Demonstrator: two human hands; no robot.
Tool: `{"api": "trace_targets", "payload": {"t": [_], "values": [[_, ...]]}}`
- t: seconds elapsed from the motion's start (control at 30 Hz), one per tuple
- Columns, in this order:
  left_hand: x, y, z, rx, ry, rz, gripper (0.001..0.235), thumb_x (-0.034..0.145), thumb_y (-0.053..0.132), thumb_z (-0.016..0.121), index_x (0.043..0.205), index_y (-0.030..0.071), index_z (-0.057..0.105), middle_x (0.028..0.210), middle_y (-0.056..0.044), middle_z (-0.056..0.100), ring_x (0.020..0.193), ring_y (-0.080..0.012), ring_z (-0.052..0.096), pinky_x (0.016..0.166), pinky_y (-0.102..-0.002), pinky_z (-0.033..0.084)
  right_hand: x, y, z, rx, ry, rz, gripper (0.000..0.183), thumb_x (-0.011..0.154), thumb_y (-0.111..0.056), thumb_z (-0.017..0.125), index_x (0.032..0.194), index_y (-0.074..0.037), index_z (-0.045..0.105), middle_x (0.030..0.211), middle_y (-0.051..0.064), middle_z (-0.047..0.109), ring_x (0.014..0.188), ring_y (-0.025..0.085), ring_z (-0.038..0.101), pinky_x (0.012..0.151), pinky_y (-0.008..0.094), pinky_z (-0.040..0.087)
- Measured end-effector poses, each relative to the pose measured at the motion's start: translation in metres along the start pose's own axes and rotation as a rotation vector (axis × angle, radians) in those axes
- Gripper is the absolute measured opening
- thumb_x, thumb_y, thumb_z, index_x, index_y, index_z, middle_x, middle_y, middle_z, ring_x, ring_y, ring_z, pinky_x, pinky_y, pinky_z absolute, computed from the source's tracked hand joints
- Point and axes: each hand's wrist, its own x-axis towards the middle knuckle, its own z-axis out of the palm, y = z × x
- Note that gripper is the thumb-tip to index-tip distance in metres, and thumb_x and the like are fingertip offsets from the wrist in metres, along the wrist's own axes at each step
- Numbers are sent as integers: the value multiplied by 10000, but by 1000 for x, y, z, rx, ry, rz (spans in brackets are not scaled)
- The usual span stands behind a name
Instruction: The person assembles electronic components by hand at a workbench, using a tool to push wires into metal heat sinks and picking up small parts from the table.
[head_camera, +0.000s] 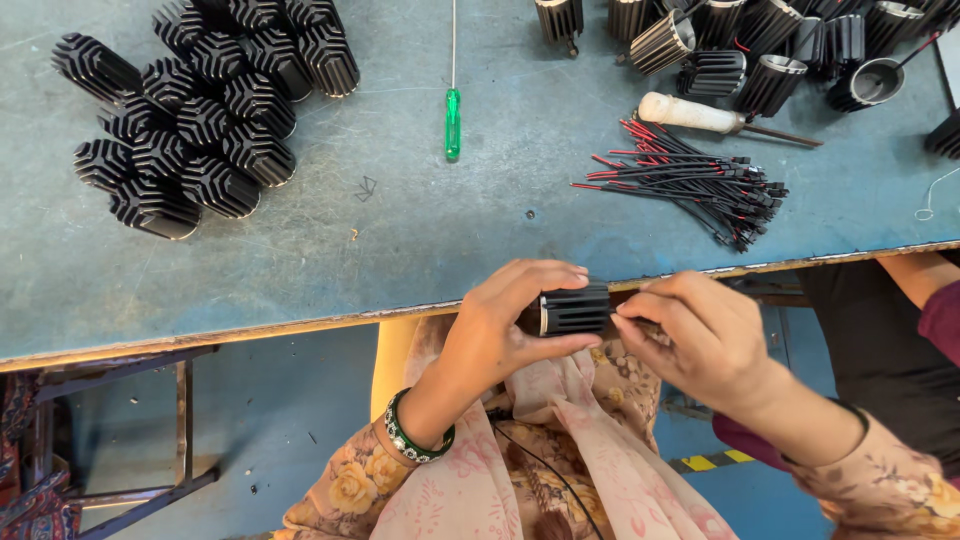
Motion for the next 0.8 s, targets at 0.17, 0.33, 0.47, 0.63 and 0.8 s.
{"api": "trace_targets", "payload": {"t": [0.17, 0.33, 0.47, 0.63, 0.8], "values": [[-5, 1, -2, -13, -23, 22, 515, 791, 224, 912, 1209, 91, 644, 1265, -76, 709, 1159, -259, 705, 1014, -350, 573, -19, -1, 8, 431, -141, 519, 139, 834, -1, 782, 943, -31, 699, 877, 80, 679, 736, 193, 643, 642, 291, 505], [-12, -1, -3, -5, -45, 24, 508, 776, 225, 919, 1188, 89, 655, 1244, -76, 716, 1152, -260, 708, 1010, -349, 571, -28, -8, 11, 268, -74, 235, 193, 829, -39, 798, 971, -27, 668, 926, 96, 664, 805, 219, 715, 675, 301, 580], [-18, 3, -6, -117, -49, -28, 489, 783, 213, 917, 1183, 90, 664, 1239, -75, 723, 1160, -243, 726, 1023, -341, 581, -24, 2, 16, 194, -39, -30, 203, 849, -26, 797, 977, -20, 638, 941, 105, 657, 903, 306, 736, 710, 351, 599], [-17, 12, -21, -78, -2, -35, 488, 790, 193, 909, 1193, 76, 658, 1257, -92, 711, 1189, -258, 704, 1042, -354, 570, -8, -2, 21, 170, -7, 5, 195, 827, -34, 797, 975, -33, 669, 961, 126, 672, 859, 294, 741, 674, 344, 580], [-11, 10, -30, -43, 51, -51, 494, 788, 207, 910, 1193, 82, 657, 1238, -87, 707, 1182, -258, 705, 1044, -354, 575, 16, 0, 20, 171, -109, 142, 190, 771, -84, 824, 931, -58, 726, 961, 133, 698, 700, 249, 683, 642, 346, 560]]}}
